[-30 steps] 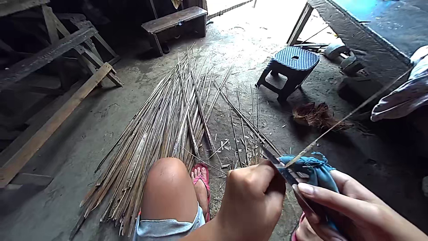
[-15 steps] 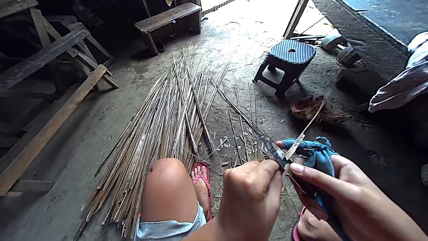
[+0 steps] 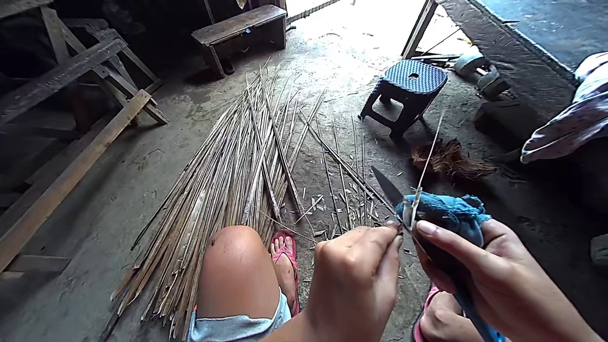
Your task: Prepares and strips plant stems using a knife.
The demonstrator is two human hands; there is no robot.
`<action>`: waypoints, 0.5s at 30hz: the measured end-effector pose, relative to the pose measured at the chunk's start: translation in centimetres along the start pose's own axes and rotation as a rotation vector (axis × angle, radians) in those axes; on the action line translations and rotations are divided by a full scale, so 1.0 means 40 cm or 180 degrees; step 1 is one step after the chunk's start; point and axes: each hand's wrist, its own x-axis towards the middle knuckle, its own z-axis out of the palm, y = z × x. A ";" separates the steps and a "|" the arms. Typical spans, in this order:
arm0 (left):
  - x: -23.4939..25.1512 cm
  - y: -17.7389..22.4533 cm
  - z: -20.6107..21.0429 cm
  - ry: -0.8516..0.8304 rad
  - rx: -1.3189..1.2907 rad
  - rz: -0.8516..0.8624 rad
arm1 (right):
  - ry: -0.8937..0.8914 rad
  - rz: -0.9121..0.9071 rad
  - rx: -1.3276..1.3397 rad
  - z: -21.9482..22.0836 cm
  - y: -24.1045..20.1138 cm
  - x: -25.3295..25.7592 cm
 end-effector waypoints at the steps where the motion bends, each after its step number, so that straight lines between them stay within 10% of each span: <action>1: 0.000 0.000 -0.001 -0.0007 0.0009 0.0001 | 0.0000 0.0004 -0.0013 0.000 -0.001 0.000; 15: -0.001 -0.013 -0.013 -0.0039 -0.0221 -0.0191 | 0.0690 0.0297 0.0062 -0.082 -0.045 0.064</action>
